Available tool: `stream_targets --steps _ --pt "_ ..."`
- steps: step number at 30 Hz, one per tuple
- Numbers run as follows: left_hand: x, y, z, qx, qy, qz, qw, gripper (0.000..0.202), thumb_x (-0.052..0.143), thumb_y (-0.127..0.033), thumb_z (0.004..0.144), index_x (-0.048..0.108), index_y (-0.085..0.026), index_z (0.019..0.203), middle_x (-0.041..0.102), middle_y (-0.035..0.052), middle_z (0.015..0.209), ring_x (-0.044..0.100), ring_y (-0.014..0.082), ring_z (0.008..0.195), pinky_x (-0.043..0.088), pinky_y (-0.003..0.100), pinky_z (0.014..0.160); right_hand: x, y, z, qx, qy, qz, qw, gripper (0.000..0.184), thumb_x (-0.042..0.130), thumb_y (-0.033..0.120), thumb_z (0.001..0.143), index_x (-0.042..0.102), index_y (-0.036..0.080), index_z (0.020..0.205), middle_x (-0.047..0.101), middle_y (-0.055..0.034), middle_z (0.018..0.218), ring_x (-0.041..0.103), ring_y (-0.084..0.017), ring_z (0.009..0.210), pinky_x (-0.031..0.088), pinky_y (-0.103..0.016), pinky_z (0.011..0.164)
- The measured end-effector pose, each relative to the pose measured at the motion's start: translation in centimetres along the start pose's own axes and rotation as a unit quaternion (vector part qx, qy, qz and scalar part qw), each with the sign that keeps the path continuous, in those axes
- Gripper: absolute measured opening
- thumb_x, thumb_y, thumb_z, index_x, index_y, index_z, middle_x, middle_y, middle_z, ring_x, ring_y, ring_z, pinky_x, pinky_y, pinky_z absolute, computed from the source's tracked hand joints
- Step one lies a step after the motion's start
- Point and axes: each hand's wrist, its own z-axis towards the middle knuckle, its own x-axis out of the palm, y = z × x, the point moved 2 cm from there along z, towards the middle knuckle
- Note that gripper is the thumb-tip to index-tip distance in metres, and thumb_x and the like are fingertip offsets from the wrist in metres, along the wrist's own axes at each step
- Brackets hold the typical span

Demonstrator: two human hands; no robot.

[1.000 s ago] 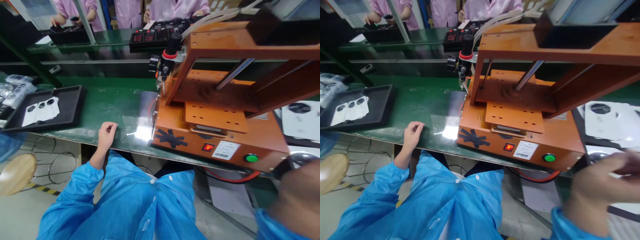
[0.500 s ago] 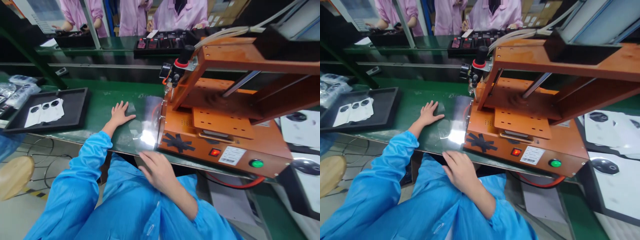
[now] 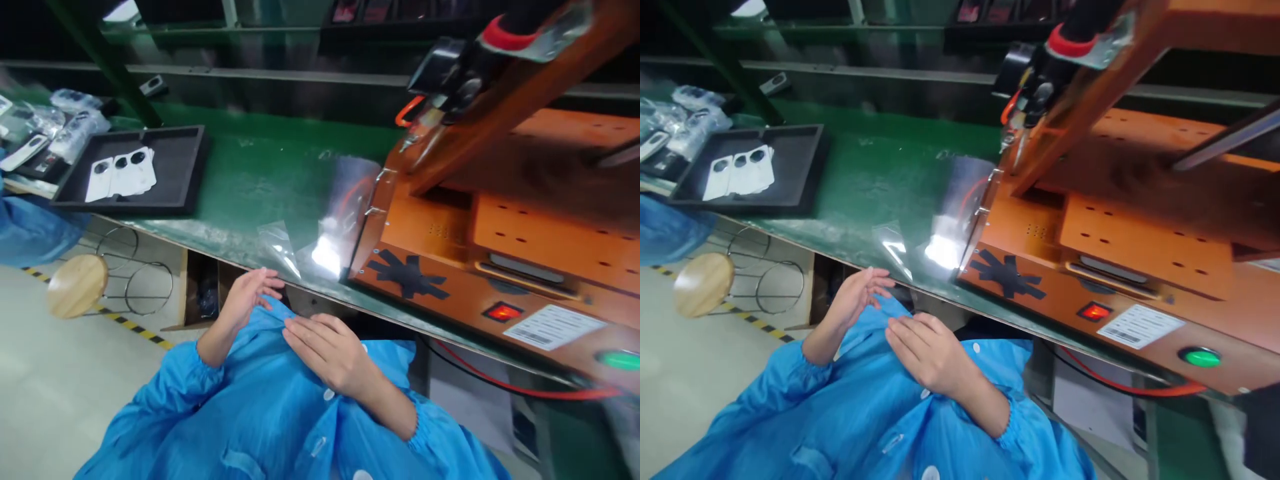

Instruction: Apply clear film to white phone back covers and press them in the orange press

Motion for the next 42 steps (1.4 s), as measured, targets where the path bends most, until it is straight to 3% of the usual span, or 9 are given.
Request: stream_targets --steps 4,8,13,18,22,28,30,35,42 --pt "-0.2 -0.6 1.6 0.033 -0.067 -0.061 0.995 0.062 0.095 -0.059 0.068 0.076 -0.016 0.108 0.083 0.0127 0.100 0.081 0.0235 0.084 0.062 0.025 0.059 0.2 0.8 -0.8 -0.006 0.030 0.078 0.996 0.026 0.052 0.010 0.110 0.073 0.010 0.125 0.082 -0.0108 0.125 0.077 -0.022 0.117 0.063 -0.040 0.091" --pt "-0.2 -1.2 2.2 0.064 -0.101 -0.058 0.991 0.052 0.091 -0.058 0.074 0.074 -0.016 0.100 0.083 0.0116 0.096 0.082 0.0238 0.086 0.063 0.026 0.061 0.5 0.8 -1.4 0.021 0.044 0.137 0.989 0.026 0.054 0.012 0.110 0.074 0.014 0.127 0.082 -0.0090 0.125 0.079 -0.021 0.115 0.063 -0.039 0.089" --pt "0.7 -1.8 1.4 0.124 -0.097 0.008 0.987 0.054 0.087 -0.061 0.079 0.074 -0.017 0.109 0.082 0.0074 0.085 0.082 0.0239 0.079 0.062 0.026 0.057 -0.9 -1.2 0.5 0.107 0.108 0.221 0.963 0.041 0.065 0.053 0.107 0.076 0.020 0.128 0.081 -0.0093 0.129 0.079 -0.024 0.116 0.065 -0.039 0.096" --pt "2.2 -1.8 -0.7 0.202 -0.060 0.111 0.971 0.047 0.076 -0.062 0.092 0.077 -0.019 0.110 0.082 0.0054 0.083 0.082 0.0236 0.082 0.067 0.031 0.069 -0.8 -3.9 4.5 0.208 -0.092 0.018 0.974 0.018 0.066 0.024 0.107 0.081 0.023 0.116 0.084 -0.0061 0.118 0.079 -0.021 0.102 0.061 -0.037 0.088" --pt "2.4 -2.2 -2.0 0.304 -0.064 0.223 0.924 0.031 0.064 -0.048 0.105 0.079 -0.022 0.106 0.083 0.0046 0.094 0.079 0.0178 0.081 0.065 0.028 0.075 1.2 -4.0 5.9 0.183 -0.094 -0.087 0.975 0.018 0.069 0.026 0.106 0.080 0.018 0.116 0.084 -0.0070 0.114 0.077 -0.023 0.094 0.056 -0.038 0.078" --pt "2.1 -3.5 -2.9 0.446 -0.028 0.328 0.832 0.020 0.060 -0.025 0.106 0.079 -0.020 0.105 0.080 0.0060 0.097 0.075 0.0171 0.091 0.062 0.029 0.084 1.6 -3.5 5.5 0.169 -0.096 -0.043 0.980 0.013 0.067 0.021 0.105 0.079 0.017 0.110 0.085 -0.0062 0.106 0.078 -0.022 0.090 0.057 -0.037 0.079" --pt "1.8 -3.5 -2.9 0.434 -0.026 0.333 0.837 0.019 0.060 -0.024 0.106 0.078 -0.020 0.106 0.079 0.0053 0.095 0.075 0.0158 0.085 0.062 0.027 0.080 1.4 -3.7 5.5 0.174 -0.086 -0.016 0.981 0.013 0.068 0.022 0.104 0.078 0.016 0.111 0.084 -0.0071 0.107 0.079 -0.023 0.093 0.058 -0.037 0.081" --pt "0.9 -3.0 -2.9 0.352 0.002 0.260 0.899 0.020 0.063 -0.028 0.106 0.077 -0.020 0.116 0.079 0.0034 0.096 0.075 0.0115 0.068 0.063 0.023 0.067 0.9 -4.0 5.6 0.179 -0.075 0.011 0.981 0.013 0.070 0.024 0.103 0.078 0.017 0.112 0.084 -0.0068 0.107 0.080 -0.023 0.095 0.059 -0.037 0.085" --pt "1.3 -3.2 -4.3 0.431 0.012 0.357 0.829 0.020 0.058 -0.021 0.108 0.077 -0.021 0.115 0.078 0.0046 0.099 0.075 0.0148 0.088 0.062 0.026 0.081 1.9 -3.3 5.4 0.181 -0.082 0.047 0.979 0.016 0.065 0.016 0.102 0.081 0.016 0.104 0.086 -0.0067 0.100 0.083 -0.022 0.089 0.062 -0.033 0.078"
